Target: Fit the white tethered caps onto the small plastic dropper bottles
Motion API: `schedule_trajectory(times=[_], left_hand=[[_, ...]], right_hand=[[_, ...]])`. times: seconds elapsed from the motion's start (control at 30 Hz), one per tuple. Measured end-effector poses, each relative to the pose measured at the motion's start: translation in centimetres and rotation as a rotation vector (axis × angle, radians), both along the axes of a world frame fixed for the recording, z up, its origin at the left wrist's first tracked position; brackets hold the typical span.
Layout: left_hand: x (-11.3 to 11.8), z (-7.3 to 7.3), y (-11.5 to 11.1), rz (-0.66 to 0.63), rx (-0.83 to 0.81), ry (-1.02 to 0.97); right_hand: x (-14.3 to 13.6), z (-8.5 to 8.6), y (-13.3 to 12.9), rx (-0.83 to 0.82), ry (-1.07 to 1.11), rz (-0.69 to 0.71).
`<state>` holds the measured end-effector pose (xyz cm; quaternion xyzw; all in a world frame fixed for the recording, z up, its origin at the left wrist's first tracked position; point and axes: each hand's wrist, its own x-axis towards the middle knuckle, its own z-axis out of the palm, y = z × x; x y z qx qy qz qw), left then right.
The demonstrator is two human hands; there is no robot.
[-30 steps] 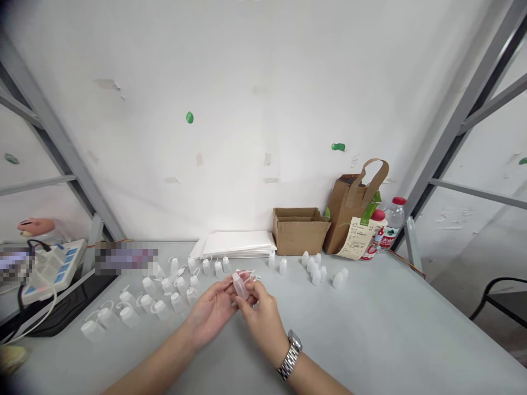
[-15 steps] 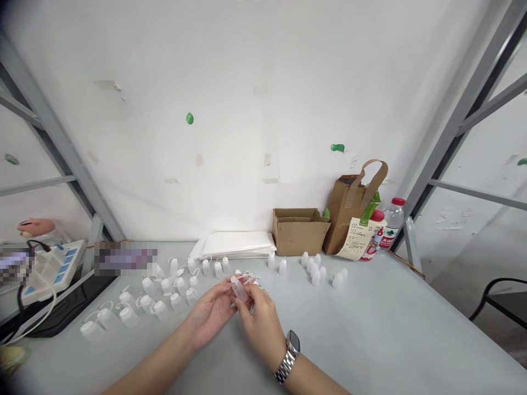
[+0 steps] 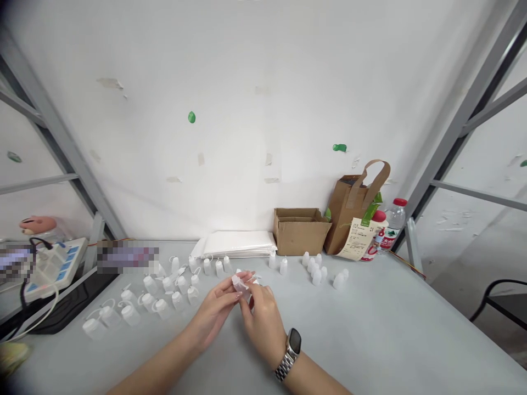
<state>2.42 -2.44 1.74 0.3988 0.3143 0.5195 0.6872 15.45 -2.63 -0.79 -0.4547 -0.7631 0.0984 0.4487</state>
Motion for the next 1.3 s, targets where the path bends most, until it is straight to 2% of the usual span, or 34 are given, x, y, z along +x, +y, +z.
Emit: schedule_trajectory(times=[0.27,0.37,0.43,0.47,0.53,0.63,0.7,0.8,0.9,1.03,1.3], left_hand=[[-0.1,-0.3,0.2,0.003,-0.010,-0.029],[-0.2,-0.1,0.3,-0.008,-0.003,0.004],[-0.4,0.1,0.4,0.026,0.029,0.108],[-0.6,0.1,0.4,0.077,0.066,0.208],[-0.9,0.0,0.6,0.243,0.210,0.543],[-1.2,-0.6,0.8,0.470,0.496,1.254],[-1.2,-1.2,0.9,0.480,0.551,1.644],[-1.1,-2.0,0.9,0.376,0.471,1.968],[-1.0,-2.1,0.8,0.246,0.393,2.066],[-0.8,-1.5,0.5,0.122,0.327,2.054],[-1.0,-1.2,0.6,0.090,0.381,2.029]], right_hand=[[0.0,0.0,-0.1,0.081,-0.038,-0.008],[0.0,0.0,-0.1,-0.012,0.051,-0.004],[0.1,0.4,0.2,-0.171,0.185,0.037],[0.3,0.7,0.4,-0.268,0.277,0.070],[0.7,1.3,1.1,-0.448,0.486,0.135],[1.4,2.0,2.1,-0.581,0.702,0.161],[1.7,2.2,2.5,-0.621,0.759,0.153],[1.9,2.1,2.7,-0.641,0.782,0.153],[1.7,2.1,2.5,-0.646,0.775,0.181],[1.4,2.1,2.3,-0.656,0.760,0.203],[1.1,2.1,2.1,-0.658,0.735,0.225]])
